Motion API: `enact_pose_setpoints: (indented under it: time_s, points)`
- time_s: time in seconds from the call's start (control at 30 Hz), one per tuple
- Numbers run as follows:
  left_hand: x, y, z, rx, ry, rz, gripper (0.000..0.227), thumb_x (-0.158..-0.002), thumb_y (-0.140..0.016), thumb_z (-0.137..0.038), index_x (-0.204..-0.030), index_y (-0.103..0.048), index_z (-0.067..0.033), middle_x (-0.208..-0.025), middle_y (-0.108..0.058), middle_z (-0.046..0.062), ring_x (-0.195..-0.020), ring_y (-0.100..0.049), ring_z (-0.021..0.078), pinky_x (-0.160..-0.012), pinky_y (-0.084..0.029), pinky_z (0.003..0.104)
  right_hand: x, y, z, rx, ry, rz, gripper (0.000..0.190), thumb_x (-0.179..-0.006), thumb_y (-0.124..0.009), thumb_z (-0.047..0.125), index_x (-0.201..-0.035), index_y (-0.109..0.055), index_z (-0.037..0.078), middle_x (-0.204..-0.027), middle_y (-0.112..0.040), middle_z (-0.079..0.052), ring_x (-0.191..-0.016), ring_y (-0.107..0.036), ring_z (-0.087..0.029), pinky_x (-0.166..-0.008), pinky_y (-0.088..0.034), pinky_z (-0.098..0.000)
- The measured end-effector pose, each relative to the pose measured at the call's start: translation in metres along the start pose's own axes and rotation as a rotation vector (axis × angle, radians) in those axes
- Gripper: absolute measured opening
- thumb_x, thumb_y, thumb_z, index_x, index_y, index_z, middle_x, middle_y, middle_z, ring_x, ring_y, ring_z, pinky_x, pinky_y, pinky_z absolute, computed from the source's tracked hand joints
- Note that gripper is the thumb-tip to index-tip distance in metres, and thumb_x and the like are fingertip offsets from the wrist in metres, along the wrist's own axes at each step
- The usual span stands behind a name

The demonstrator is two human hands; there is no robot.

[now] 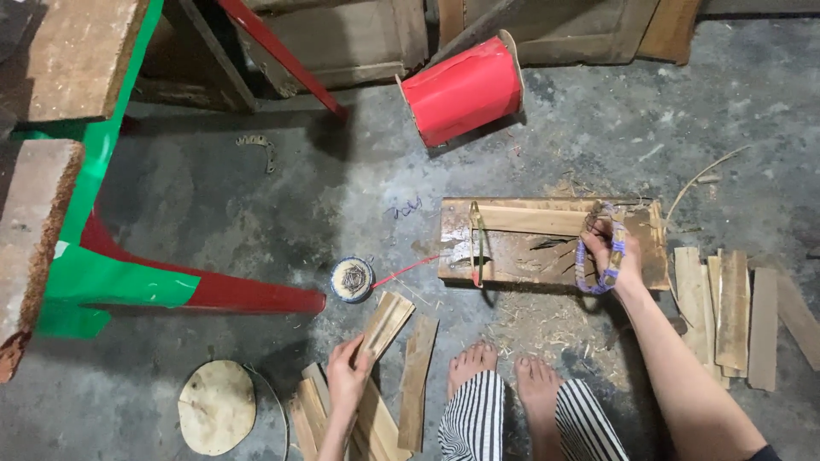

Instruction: Assembling a small wooden frame by hammering thin wood strips onto a base and using pliers for adjustments.

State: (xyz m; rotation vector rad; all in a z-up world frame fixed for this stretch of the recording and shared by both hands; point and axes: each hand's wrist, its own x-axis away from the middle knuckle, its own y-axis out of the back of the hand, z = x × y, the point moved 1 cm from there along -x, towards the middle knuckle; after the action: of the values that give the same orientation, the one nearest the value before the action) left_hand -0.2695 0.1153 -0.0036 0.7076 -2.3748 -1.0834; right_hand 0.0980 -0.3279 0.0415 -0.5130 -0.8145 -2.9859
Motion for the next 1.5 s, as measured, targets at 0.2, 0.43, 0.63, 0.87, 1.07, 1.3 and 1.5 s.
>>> enact_pose_setpoints:
  time_s: [0.2, 0.43, 0.63, 0.87, 1.07, 1.3, 1.5]
  points:
    - [-0.014, 0.043, -0.050, 0.323, 0.282, 0.313, 0.051, -0.089, -0.068, -0.037, -0.130, -0.072, -0.0066, -0.135, -0.073, 0.008, -0.124, -0.066, 0.0158, -0.111, -0.045, 0.029, -0.009, -0.005, -0.013, -0.065, -0.041, -0.018, 0.036, -0.090, -0.079, 0.024, -0.122, -0.069, 0.011, -0.121, -0.073, -0.008, -0.112, -0.068, -0.023, -0.105, -0.050, -0.0409]
    - [-0.048, 0.030, -0.214, 0.246, -0.309, 0.938, 0.034, -0.096, -0.065, -0.026, -0.124, -0.074, -0.0096, -0.122, -0.077, 0.003, -0.103, -0.072, 0.0122, -0.094, -0.055, 0.028, -0.017, -0.004, -0.010, -0.035, -0.110, 0.009, 0.040, -0.089, -0.079, 0.024, -0.126, -0.069, 0.014, -0.126, -0.072, -0.006, -0.116, -0.067, -0.023, -0.107, -0.048, -0.0430]
    - [-0.100, -0.071, -0.236, 0.675, -0.007, 1.156, 0.057, -0.081, -0.083, -0.010, -0.134, -0.065, -0.0056, -0.111, -0.074, -0.002, -0.089, -0.066, 0.0033, -0.076, -0.059, 0.021, -0.045, -0.020, -0.069, -0.446, 0.009, -0.011, 0.048, -0.088, -0.084, 0.014, -0.128, -0.063, 0.000, -0.105, -0.069, -0.005, -0.079, -0.068, -0.014, -0.059, -0.064, -0.0324]
    - [-0.108, -0.075, -0.208, 0.925, 0.197, 1.068, 0.065, -0.081, -0.078, 0.001, -0.143, -0.056, 0.0002, -0.123, -0.072, 0.012, -0.101, -0.074, 0.0205, -0.079, -0.066, 0.034, -0.058, -0.024, -0.084, -0.479, 0.005, -0.009, 0.053, -0.084, -0.089, 0.018, -0.127, -0.064, 0.000, -0.101, -0.070, -0.006, -0.077, -0.070, -0.013, -0.059, -0.065, -0.0311]
    - [-0.096, -0.102, -0.155, 1.222, 0.423, 0.604, 0.053, -0.082, -0.074, 0.012, -0.132, -0.066, -0.0025, -0.115, -0.075, 0.013, -0.099, -0.074, 0.0237, -0.090, -0.063, 0.038, -0.052, -0.033, -0.073, -0.489, 0.025, -0.046, 0.048, -0.083, -0.089, 0.017, -0.123, -0.067, 0.000, -0.101, -0.072, -0.010, -0.076, -0.071, -0.017, -0.059, -0.064, -0.0329]
    - [-0.102, -0.127, -0.191, 1.111, 0.362, 0.273, 0.036, -0.086, -0.078, 0.003, -0.122, -0.073, -0.0004, -0.103, -0.074, 0.017, -0.090, -0.074, 0.0245, -0.081, -0.067, 0.040, -0.054, -0.030, -0.076, -0.506, 0.001, -0.043, 0.046, -0.082, -0.089, 0.013, -0.121, -0.068, 0.000, -0.101, -0.073, -0.010, -0.075, -0.070, -0.016, -0.060, -0.064, -0.0331]
    - [-0.118, -0.148, -0.224, 0.981, 0.303, 0.195, 0.035, -0.087, -0.076, 0.003, -0.122, -0.073, 0.0011, -0.098, -0.070, 0.020, -0.085, -0.072, 0.0217, -0.074, -0.068, 0.037, -0.049, -0.027, -0.068, -0.526, -0.039, -0.010, 0.046, -0.082, -0.088, 0.013, -0.122, -0.068, 0.001, -0.099, -0.072, -0.008, -0.075, -0.071, -0.015, -0.060, -0.064, -0.0319]
